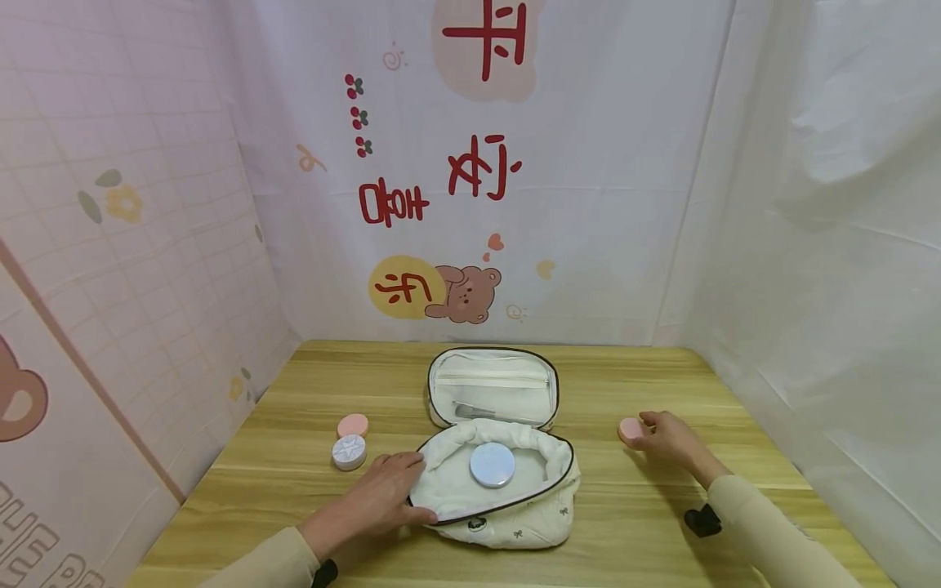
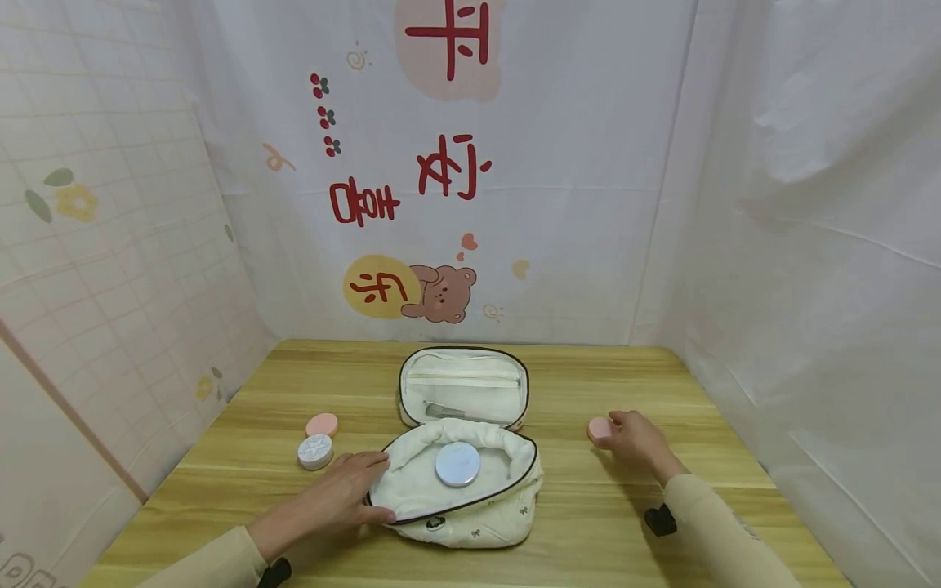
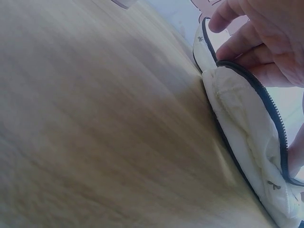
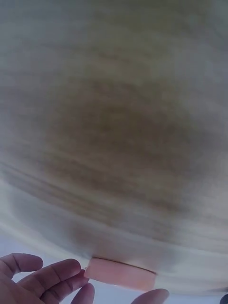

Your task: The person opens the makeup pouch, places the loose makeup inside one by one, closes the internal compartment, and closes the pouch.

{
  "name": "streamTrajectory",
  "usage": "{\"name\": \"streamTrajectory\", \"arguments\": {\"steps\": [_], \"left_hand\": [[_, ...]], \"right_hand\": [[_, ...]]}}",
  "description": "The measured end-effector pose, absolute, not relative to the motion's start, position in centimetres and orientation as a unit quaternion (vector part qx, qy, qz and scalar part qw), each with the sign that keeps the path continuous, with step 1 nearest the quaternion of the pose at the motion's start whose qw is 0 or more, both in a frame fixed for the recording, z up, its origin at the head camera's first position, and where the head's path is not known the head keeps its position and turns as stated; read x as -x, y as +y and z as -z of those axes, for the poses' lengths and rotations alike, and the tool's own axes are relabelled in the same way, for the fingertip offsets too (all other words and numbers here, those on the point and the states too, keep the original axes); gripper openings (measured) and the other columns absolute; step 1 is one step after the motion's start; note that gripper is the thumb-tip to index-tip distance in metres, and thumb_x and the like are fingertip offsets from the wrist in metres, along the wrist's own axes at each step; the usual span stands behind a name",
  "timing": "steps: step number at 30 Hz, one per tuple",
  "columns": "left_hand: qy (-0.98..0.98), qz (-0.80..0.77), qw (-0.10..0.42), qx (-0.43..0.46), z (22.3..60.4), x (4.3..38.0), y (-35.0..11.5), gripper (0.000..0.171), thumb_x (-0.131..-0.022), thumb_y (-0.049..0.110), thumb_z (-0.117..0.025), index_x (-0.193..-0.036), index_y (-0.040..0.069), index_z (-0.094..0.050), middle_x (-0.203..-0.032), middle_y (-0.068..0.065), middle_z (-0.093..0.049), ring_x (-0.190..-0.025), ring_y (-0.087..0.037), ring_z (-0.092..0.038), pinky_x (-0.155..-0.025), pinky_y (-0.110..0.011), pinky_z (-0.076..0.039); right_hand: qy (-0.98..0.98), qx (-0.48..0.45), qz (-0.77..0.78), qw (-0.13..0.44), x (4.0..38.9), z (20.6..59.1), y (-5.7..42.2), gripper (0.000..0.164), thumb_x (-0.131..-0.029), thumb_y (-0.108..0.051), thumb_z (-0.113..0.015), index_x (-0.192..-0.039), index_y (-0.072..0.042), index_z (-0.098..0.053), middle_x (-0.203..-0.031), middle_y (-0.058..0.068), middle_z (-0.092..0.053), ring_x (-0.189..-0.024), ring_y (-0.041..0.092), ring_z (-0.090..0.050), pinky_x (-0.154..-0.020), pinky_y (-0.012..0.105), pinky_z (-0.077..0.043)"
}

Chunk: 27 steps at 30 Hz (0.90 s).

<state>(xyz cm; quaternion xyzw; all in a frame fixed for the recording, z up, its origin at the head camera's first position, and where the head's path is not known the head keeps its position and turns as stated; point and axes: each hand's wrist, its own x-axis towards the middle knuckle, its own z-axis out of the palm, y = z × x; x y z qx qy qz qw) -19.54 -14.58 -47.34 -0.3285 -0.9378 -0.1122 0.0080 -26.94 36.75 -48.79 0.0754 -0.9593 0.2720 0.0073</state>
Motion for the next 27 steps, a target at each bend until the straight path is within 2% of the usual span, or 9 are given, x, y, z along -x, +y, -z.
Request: {"name": "streamTrajectory", "arguments": {"steps": [4, 6, 8, 11, 15, 18, 20, 24, 27], "left_hand": [[-0.938, 0.109, 0.006, 0.329, 47.3, 19.5, -14.5, 0.088, -0.083, 0.06, -0.071, -0.134, -0.011, -0.054, -0.137, -0.022, -0.054, -0.128, -0.035, -0.049, -0.102, -0.055, -0.038], [-0.938, 0.109, 0.007, 0.33, 47.2, 19.5, -14.5, 0.088, -0.083, 0.059, -0.071, -0.134, -0.011, -0.054, -0.137, -0.022, -0.054, -0.128, -0.035, -0.049, -0.101, -0.055, -0.038], [-0.938, 0.108, 0.009, 0.33, 47.2, 19.5, -14.5, 0.088, -0.083, 0.059, -0.071, -0.134, -0.011, -0.054, -0.137, -0.022, -0.054, -0.128, -0.035, -0.049, -0.101, -0.055, -0.038], [-0.938, 0.108, 0.01, 0.33, 47.2, 19.5, -14.5, 0.088, -0.083, 0.059, -0.071, -0.133, -0.011, -0.054, -0.137, -0.022, -0.054, -0.128, -0.035, -0.049, -0.101, -0.055, -0.038], [-0.938, 0.109, 0.008, 0.33, 47.2, 19.5, -14.5, 0.088, -0.083, 0.06, -0.071, -0.133, -0.01, -0.054, -0.137, -0.022, -0.054, -0.128, -0.035, -0.049, -0.102, -0.054, -0.038], [-0.938, 0.108, 0.008, 0.33, 47.3, 19.6, -14.5, 0.088, -0.083, 0.06, -0.071, -0.133, -0.01, -0.054, -0.137, -0.022, -0.054, -0.128, -0.035, -0.049, -0.102, -0.054, -0.038], [-0.938, 0.106, 0.008, 0.331, 47.3, 19.6, -14.5, 0.088, -0.083, 0.061, -0.07, -0.133, -0.01, -0.054, -0.137, -0.022, -0.054, -0.128, -0.035, -0.049, -0.102, -0.054, -0.038], [-0.938, 0.101, 0.008, 0.331, 47.3, 19.6, -14.5, 0.089, -0.083, 0.061, -0.07, -0.134, -0.01, -0.054, -0.137, -0.021, -0.054, -0.128, -0.034, -0.049, -0.101, -0.054, -0.038], [-0.938, 0.1, 0.008, 0.331, 47.2, 19.6, -14.4, 0.088, -0.083, 0.061, -0.07, -0.133, -0.01, -0.054, -0.136, -0.021, -0.055, -0.127, -0.034, -0.049, -0.101, -0.053, -0.038]], "right_hand": [[-0.962, -0.088, -0.257, 0.026, 27.2, 49.3, 36.6, 0.043, -0.083, -0.019, -0.078, -0.11, 0.012, -0.064, -0.087, 0.019, -0.066, -0.078, 0.027, -0.06, -0.069, 0.039, -0.048], [-0.963, -0.101, -0.248, 0.034, 27.3, 49.5, 36.6, 0.029, -0.083, -0.016, -0.078, -0.096, 0.007, -0.065, -0.073, 0.008, -0.056, -0.068, 0.02, -0.049, -0.063, 0.034, -0.041], [-0.962, -0.11, -0.244, 0.044, 27.4, 49.8, 36.6, 0.023, -0.082, -0.014, -0.078, -0.088, 0.003, -0.064, -0.067, 0.002, -0.048, -0.064, 0.017, -0.042, -0.061, 0.031, -0.036], [-0.962, -0.118, -0.241, 0.053, 27.5, 50.1, 36.6, 0.022, -0.081, -0.015, -0.08, -0.083, -0.002, -0.062, -0.064, -0.001, -0.043, -0.062, 0.016, -0.04, -0.059, 0.031, -0.033], [-0.963, -0.12, -0.235, 0.06, 27.6, 50.2, 36.7, 0.025, -0.08, -0.018, -0.08, -0.09, 0.001, -0.067, -0.073, 0.004, -0.059, -0.067, 0.018, -0.048, -0.062, 0.033, -0.04], [-0.962, -0.123, -0.235, 0.063, 27.7, 50.0, 36.5, 0.037, -0.08, -0.02, -0.081, -0.104, 0.006, -0.069, -0.088, 0.011, -0.068, -0.076, 0.021, -0.056, -0.067, 0.038, -0.045], [-0.961, -0.126, -0.239, 0.066, 27.9, 49.9, 36.2, 0.046, -0.08, -0.02, -0.081, -0.112, 0.009, -0.068, -0.095, 0.016, -0.07, -0.081, 0.024, -0.061, -0.07, 0.04, -0.048], [-0.955, -0.131, -0.256, 0.071, 28.2, 49.3, 34.8, 0.049, -0.079, -0.018, -0.08, -0.117, 0.009, -0.066, -0.098, 0.016, -0.069, -0.083, 0.024, -0.062, -0.07, 0.039, -0.049], [-0.948, -0.143, -0.274, 0.078, 28.3, 48.5, 33.5, 0.041, -0.079, -0.016, -0.08, -0.113, 0.005, -0.068, -0.094, 0.012, -0.068, -0.081, 0.022, -0.059, -0.068, 0.036, -0.047]]}}
